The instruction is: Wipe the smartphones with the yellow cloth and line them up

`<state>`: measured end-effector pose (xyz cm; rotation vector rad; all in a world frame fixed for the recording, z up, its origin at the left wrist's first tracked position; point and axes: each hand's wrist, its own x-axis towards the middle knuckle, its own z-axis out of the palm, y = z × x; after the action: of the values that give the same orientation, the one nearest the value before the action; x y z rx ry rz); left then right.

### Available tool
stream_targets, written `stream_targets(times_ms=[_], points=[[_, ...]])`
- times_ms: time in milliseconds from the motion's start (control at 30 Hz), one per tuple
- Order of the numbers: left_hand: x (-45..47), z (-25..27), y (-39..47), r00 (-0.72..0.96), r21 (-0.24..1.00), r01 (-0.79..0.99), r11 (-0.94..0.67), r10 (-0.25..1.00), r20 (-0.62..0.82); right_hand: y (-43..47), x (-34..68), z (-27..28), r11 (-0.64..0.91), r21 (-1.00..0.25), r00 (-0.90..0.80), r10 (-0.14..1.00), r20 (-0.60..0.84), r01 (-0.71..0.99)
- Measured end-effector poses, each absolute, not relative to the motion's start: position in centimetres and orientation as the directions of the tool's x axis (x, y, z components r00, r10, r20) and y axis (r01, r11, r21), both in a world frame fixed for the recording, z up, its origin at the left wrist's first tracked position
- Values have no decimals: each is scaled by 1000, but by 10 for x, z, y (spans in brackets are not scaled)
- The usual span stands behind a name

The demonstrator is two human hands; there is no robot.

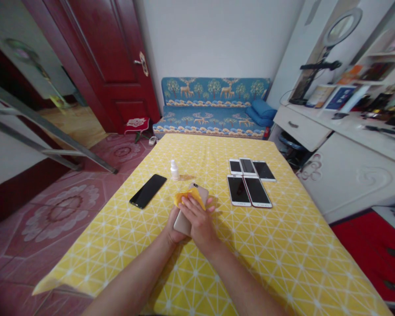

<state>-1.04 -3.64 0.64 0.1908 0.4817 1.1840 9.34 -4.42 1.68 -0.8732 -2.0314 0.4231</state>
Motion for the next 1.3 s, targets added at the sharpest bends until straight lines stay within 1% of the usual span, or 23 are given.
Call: stream_targets(times_ms=[67,167,267,367,467,567,733,867,1000,1067,1167,1300], points=[[-14,6,-35,367,337,-838,430,900,-235,-28,97,25,693,-567,-388,720,576,446],[-21,5,-35,484,307,-779,547,835,-260,-9,104,33,680,-568,-364,731,577,464],[-26,5,-36,544,270,-749,604,795,-269,1,113,36,643,-593,-313,761,568,486],[-27,7,-36,523,236,-791,565,824,-218,0,122,32,595,-596,-284,795,537,539],[-29,7,-33,482,218,-823,524,849,-217,-10,127,24,600,-578,-318,794,518,553],[-30,4,-29,415,217,-858,466,877,-243,-30,127,14,644,-553,-379,762,526,529],[-31,3,-27,355,239,-897,371,929,-106,-70,118,3,737,-480,-449,672,588,476],[-30,3,-28,364,216,-904,370,929,-67,-92,112,3,777,-450,-472,626,620,439],[-28,6,-28,370,216,-905,366,929,-21,-92,119,1,799,-442,-488,600,633,408],[-29,8,-28,322,215,-924,318,947,-15,-83,129,-3,774,-449,-444,627,640,446],[-33,12,-27,235,215,-948,236,971,-32,-62,143,-10,681,-487,-350,714,606,547],[-36,14,-26,202,281,-934,220,975,-92,-46,145,-3,579,-476,-302,787,538,661]])
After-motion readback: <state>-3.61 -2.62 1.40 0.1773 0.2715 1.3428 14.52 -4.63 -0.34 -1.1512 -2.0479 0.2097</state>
